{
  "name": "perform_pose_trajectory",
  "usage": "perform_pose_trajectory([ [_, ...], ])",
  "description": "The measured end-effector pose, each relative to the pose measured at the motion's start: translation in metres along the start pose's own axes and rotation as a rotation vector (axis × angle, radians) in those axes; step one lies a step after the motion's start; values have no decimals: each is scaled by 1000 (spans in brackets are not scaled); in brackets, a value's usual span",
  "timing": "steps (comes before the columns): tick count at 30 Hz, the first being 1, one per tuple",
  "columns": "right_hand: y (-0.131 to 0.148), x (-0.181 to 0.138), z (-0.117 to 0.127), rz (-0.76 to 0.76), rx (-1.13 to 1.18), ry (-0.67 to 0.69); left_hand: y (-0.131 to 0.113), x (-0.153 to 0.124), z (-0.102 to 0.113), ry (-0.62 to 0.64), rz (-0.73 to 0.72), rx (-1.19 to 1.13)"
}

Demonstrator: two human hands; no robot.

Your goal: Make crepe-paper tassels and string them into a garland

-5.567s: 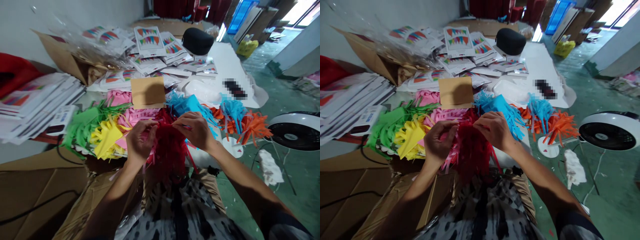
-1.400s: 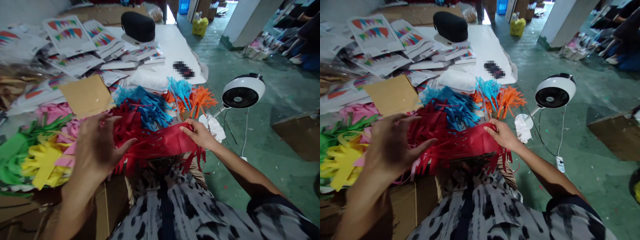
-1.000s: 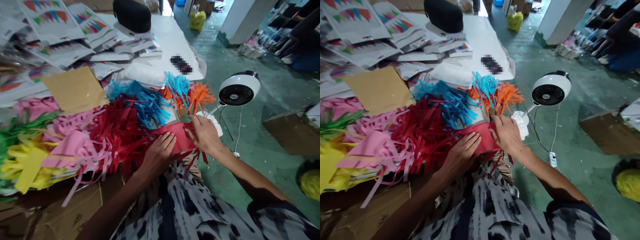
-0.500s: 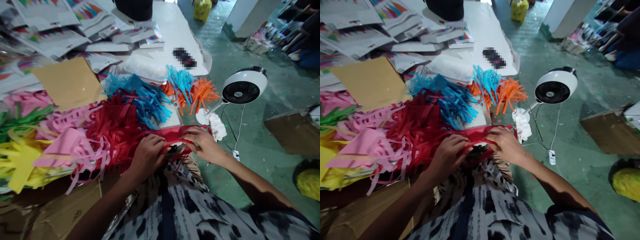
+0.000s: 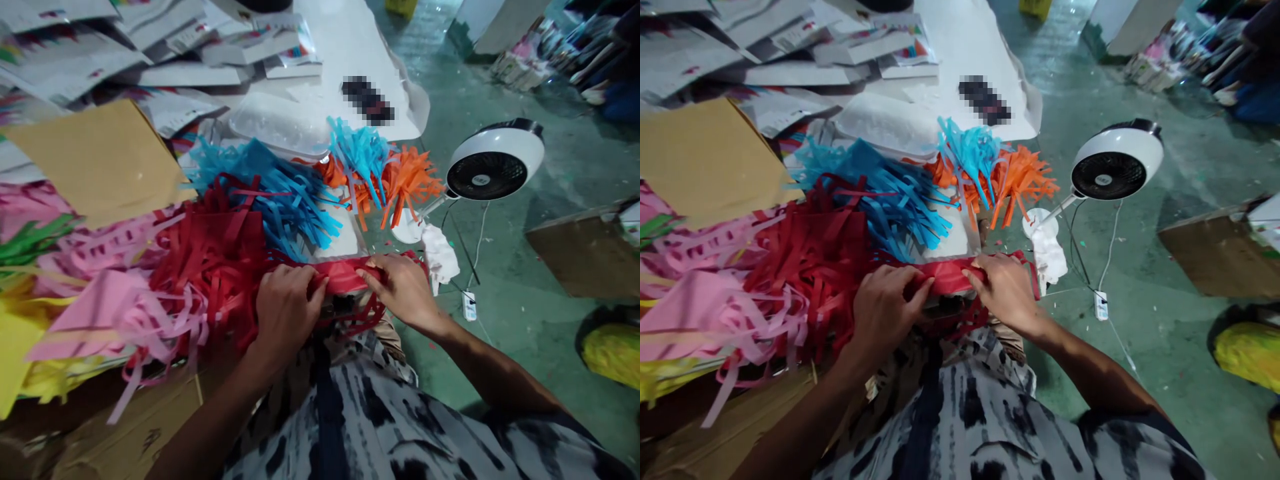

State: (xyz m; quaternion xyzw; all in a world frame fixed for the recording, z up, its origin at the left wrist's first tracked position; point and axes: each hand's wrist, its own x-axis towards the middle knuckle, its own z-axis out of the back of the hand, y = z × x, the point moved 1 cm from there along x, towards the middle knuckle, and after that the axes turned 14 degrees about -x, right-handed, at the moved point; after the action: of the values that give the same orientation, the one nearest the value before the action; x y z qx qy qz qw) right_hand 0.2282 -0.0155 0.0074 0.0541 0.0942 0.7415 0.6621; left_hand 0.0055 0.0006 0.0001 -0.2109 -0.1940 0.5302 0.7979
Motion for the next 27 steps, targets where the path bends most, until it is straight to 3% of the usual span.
perform_pose_trajectory([
  [9,6,9,8,-34,-174,130,0,3,-1,-46,-43,131],
  [16,12,8,2,-10,-287,65,-5,-1,-8,-168,-238,131],
  [20,2,8,5,-24,-322,36,-7,2,-9,8,-523,72],
  [24,-32,-2,28,-77,-306,0,-4,4,-7,114,-534,116],
  [27,-44,-19,48,-53,-247,-196,-4,1,-5,115,-545,135],
])
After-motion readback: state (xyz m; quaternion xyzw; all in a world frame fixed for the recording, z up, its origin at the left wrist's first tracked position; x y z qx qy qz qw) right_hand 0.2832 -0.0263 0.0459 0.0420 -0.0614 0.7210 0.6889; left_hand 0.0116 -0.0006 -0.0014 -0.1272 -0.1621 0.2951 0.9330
